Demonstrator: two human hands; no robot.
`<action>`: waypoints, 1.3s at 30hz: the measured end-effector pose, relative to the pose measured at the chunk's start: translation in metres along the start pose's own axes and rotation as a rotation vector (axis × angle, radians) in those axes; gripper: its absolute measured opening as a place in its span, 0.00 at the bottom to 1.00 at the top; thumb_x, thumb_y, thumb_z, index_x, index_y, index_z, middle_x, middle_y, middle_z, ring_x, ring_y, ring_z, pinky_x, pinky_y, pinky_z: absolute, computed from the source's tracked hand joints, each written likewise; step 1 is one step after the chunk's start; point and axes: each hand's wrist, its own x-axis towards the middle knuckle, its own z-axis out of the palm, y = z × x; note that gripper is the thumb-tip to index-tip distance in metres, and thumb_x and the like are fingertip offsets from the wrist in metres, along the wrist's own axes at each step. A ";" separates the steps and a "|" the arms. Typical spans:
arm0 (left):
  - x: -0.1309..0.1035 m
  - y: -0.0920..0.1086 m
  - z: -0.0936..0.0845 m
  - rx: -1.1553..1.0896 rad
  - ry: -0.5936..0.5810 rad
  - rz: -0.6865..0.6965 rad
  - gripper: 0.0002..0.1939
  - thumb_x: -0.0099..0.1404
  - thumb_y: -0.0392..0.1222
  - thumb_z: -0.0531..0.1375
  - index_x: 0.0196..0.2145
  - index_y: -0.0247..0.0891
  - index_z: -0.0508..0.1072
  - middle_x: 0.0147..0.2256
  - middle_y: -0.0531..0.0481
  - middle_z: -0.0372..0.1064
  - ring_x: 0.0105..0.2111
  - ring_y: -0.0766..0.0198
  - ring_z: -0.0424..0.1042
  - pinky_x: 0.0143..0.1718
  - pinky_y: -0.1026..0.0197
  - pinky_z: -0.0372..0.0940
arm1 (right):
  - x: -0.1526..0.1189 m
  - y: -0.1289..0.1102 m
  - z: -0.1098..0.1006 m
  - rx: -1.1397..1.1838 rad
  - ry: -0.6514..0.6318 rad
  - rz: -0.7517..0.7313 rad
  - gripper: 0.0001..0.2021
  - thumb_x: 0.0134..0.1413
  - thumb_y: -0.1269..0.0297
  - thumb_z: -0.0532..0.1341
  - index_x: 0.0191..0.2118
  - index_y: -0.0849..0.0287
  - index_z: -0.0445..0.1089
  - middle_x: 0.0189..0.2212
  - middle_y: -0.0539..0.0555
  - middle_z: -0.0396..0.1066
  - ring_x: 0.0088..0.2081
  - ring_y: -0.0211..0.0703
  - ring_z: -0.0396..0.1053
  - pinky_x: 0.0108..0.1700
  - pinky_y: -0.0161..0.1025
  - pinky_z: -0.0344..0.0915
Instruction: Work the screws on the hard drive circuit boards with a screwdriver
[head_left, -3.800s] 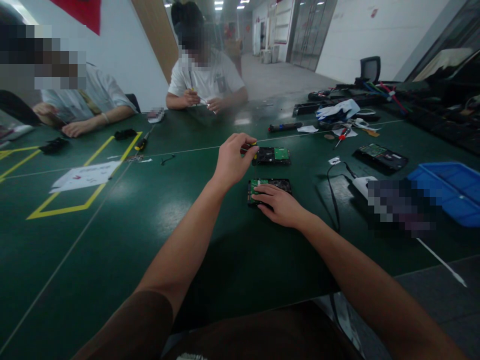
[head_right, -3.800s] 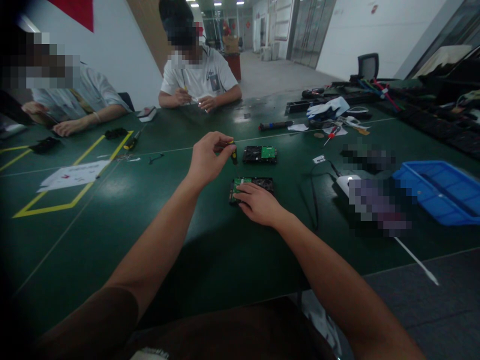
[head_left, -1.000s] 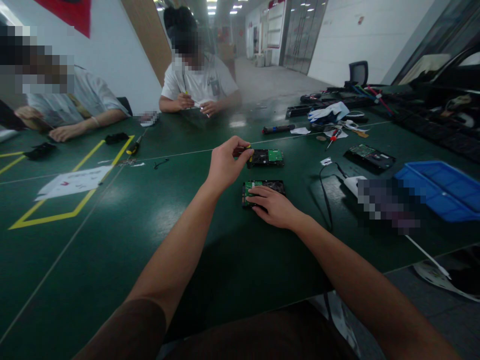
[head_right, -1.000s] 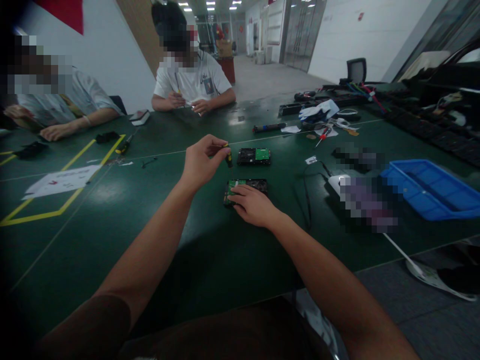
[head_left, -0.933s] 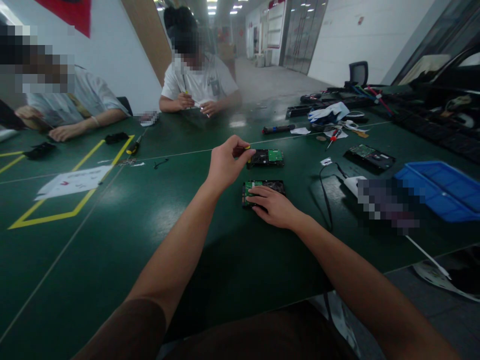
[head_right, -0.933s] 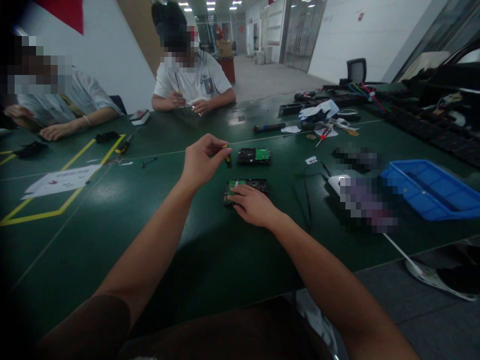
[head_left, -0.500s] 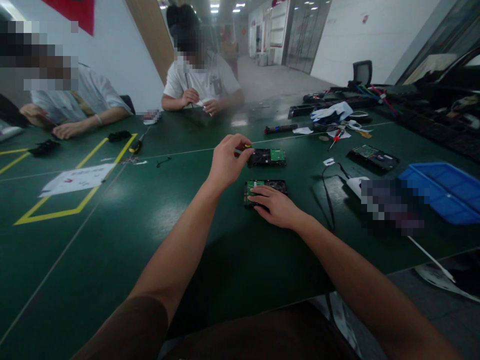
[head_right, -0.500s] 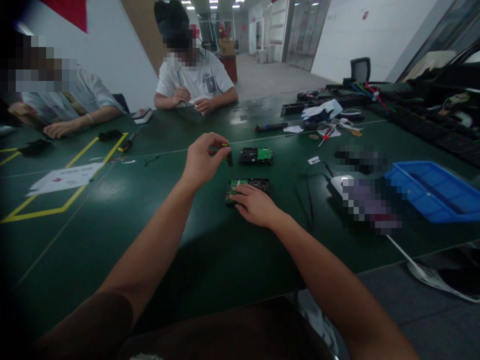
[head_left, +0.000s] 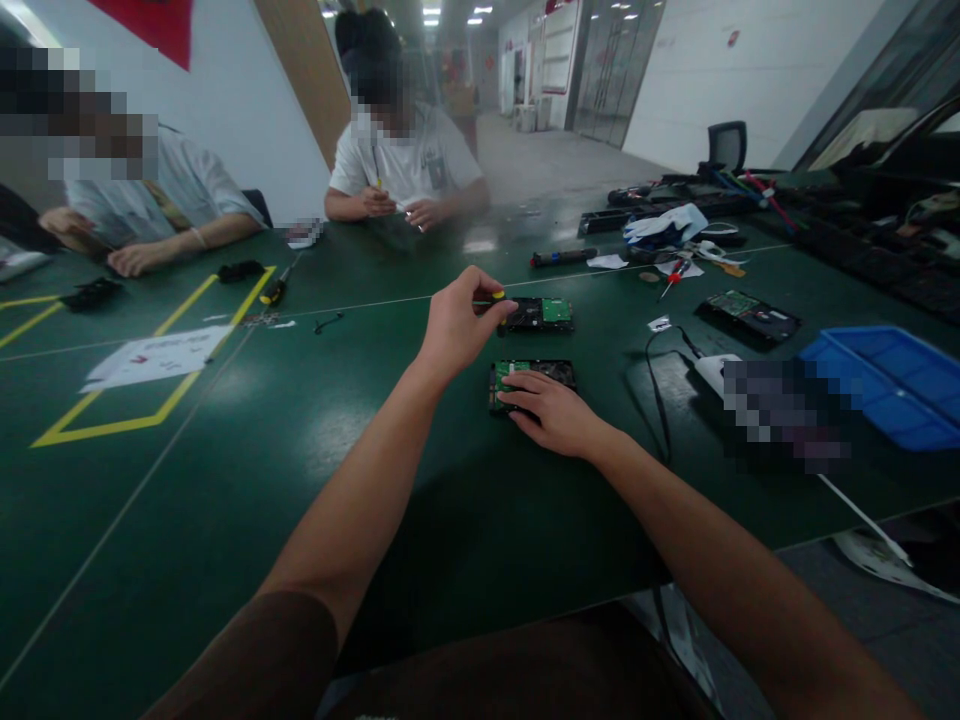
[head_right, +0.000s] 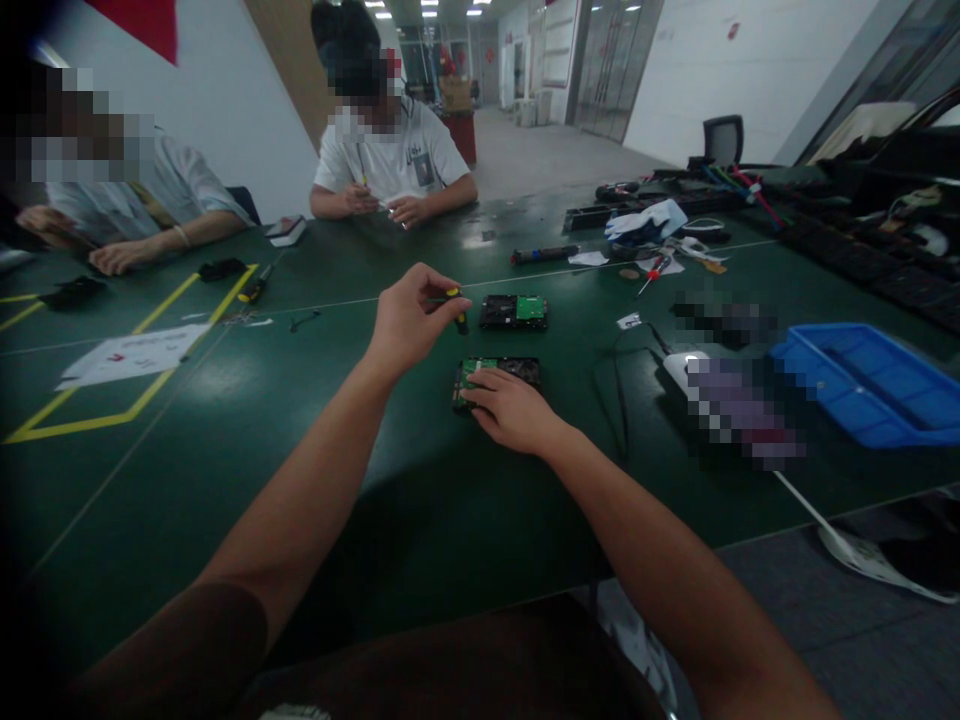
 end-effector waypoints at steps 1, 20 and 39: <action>0.000 0.000 -0.001 0.009 -0.005 0.004 0.09 0.63 0.37 0.69 0.39 0.41 0.73 0.38 0.49 0.78 0.40 0.61 0.78 0.39 0.59 0.75 | 0.000 0.000 0.000 0.005 0.001 0.002 0.19 0.66 0.69 0.62 0.60 0.56 0.75 0.63 0.62 0.71 0.65 0.57 0.67 0.68 0.62 0.64; 0.001 -0.005 0.001 -0.035 -0.040 -0.008 0.09 0.64 0.40 0.69 0.42 0.40 0.76 0.40 0.48 0.81 0.39 0.61 0.81 0.45 0.57 0.76 | 0.000 0.001 0.001 -0.010 0.006 0.006 0.18 0.66 0.68 0.62 0.60 0.55 0.75 0.62 0.61 0.71 0.65 0.57 0.67 0.68 0.61 0.64; 0.000 -0.006 0.001 -0.003 -0.034 0.039 0.06 0.68 0.40 0.64 0.43 0.39 0.78 0.39 0.47 0.81 0.36 0.62 0.80 0.40 0.60 0.73 | 0.000 0.001 0.001 -0.008 0.001 -0.005 0.18 0.67 0.68 0.61 0.60 0.56 0.75 0.62 0.61 0.71 0.65 0.56 0.67 0.68 0.61 0.64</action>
